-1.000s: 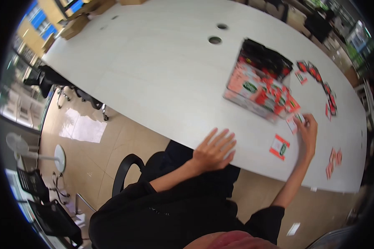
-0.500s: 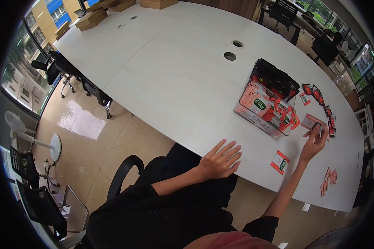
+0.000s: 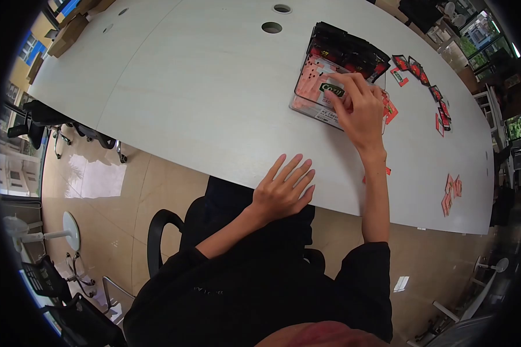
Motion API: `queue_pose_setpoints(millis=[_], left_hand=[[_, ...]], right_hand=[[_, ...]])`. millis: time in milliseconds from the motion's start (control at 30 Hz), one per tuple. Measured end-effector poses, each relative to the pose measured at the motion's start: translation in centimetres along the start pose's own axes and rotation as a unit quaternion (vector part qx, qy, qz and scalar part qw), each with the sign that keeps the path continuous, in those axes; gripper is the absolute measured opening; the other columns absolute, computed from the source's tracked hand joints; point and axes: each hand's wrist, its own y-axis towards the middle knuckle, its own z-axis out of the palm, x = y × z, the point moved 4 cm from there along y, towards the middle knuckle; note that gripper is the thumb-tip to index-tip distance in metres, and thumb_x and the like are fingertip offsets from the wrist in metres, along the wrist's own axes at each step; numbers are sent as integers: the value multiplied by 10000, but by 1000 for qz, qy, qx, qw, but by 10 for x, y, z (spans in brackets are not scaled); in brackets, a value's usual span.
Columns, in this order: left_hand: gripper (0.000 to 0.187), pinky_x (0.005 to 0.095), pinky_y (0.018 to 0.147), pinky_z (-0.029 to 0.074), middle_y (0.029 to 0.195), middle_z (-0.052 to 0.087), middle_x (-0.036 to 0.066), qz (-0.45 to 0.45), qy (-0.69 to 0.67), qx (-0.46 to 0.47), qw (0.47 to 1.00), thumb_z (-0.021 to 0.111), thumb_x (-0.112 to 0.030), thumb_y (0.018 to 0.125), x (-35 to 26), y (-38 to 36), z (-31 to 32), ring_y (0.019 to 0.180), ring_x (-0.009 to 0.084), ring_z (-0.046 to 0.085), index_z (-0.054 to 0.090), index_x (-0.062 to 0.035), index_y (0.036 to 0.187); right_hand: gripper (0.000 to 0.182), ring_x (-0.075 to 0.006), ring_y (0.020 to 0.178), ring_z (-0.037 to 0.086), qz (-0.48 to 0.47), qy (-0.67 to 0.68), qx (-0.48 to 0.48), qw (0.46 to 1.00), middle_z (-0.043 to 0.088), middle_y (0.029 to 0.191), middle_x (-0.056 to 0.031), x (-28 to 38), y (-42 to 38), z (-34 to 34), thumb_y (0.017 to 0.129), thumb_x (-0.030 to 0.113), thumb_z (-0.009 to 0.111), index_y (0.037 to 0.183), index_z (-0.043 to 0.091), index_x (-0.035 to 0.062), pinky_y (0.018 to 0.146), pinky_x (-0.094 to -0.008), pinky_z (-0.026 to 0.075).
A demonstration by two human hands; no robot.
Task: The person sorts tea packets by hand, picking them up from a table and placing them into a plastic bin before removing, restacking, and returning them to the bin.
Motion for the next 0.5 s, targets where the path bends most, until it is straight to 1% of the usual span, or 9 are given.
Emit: queue_pose_setpoints(millis=[67, 167, 233, 267, 333, 367, 433, 467, 500], left_hand=[[262, 448, 1132, 455, 1224, 730, 34, 0, -1, 3, 1000, 713, -243, 854, 0, -1, 0, 1242, 234, 649, 777, -118, 1074], [263, 452, 1132, 454, 1221, 732, 34, 1, -1, -1, 1000, 713, -246, 848, 0, -1, 1, 1242, 236, 651, 779, -120, 1069], [263, 455, 1130, 457, 1217, 734, 33, 0, 0, -1, 1000, 713, -247, 844, 0, -1, 1, 1239, 236, 653, 781, -124, 1067], [263, 455, 1130, 457, 1217, 734, 33, 1, -2, 0, 1000, 713, -247, 844, 0, -1, 1, 1239, 236, 653, 781, -124, 1067], [261, 457, 1127, 461, 1217, 734, 31, 3, 8, -3, 1000, 713, -247, 843, -1, 0, 0, 1239, 238, 653, 781, -129, 1066], [261, 457, 1127, 461, 1217, 734, 31, 3, 6, -1, 1000, 713, -247, 843, -1, 1, 0, 1239, 238, 653, 781, -129, 1066], [255, 459, 1124, 464, 1217, 734, 32, 0, 3, 2, 1000, 714, -242, 841, -1, 1, -1, 1240, 239, 653, 779, -131, 1061], [255, 459, 1124, 464, 1217, 734, 32, 0, 4, 2, 1000, 714, -242, 841, 0, 1, 0, 1240, 239, 653, 779, -131, 1061], [253, 459, 1124, 465, 1217, 734, 33, 0, 2, 0, 1000, 716, -239, 839, 0, 0, 1, 1242, 240, 653, 779, -131, 1059]], right_hand=[[203, -135, 573, 561, 5, 8, -13, 1000, 611, 696, 35, -1, -4, -2, 884, 175, 782, 1070, 717, 129, 795, -328, 374], [188, -129, 594, 546, 9, 1, -34, 999, 631, 698, 39, -8, -10, -2, 871, 165, 789, 1048, 731, 139, 809, -319, 366], [155, -129, 693, 555, 28, 11, -30, 999, 671, 726, 43, -11, -14, 1, 864, 167, 793, 1015, 758, 163, 827, -324, 362], [155, -129, 693, 555, 31, 10, -29, 999, 671, 726, 43, -10, -14, 2, 864, 167, 793, 1015, 758, 163, 827, -324, 362], [118, -133, 811, 569, -37, -8, -4, 999, 713, 770, 52, 0, -13, 6, 866, 171, 790, 984, 776, 176, 843, -341, 361], [118, -133, 811, 569, -35, -9, -3, 999, 713, 770, 52, 0, -14, 7, 866, 171, 790, 984, 776, 176, 843, -341, 361], [220, -135, 953, 554, -48, -14, 2, 999, 726, 824, 48, 2, -16, 8, 843, 151, 811, 1059, 785, 182, 864, -353, 347], [220, -135, 953, 554, -48, -14, 1, 999, 726, 824, 48, 2, -15, 7, 843, 151, 811, 1059, 785, 182, 864, -353, 347], [202, -148, 994, 560, -46, -25, -30, 998, 735, 946, 52, 2, -13, 4, 857, 172, 798, 1058, 785, 189, 896, -363, 358]])
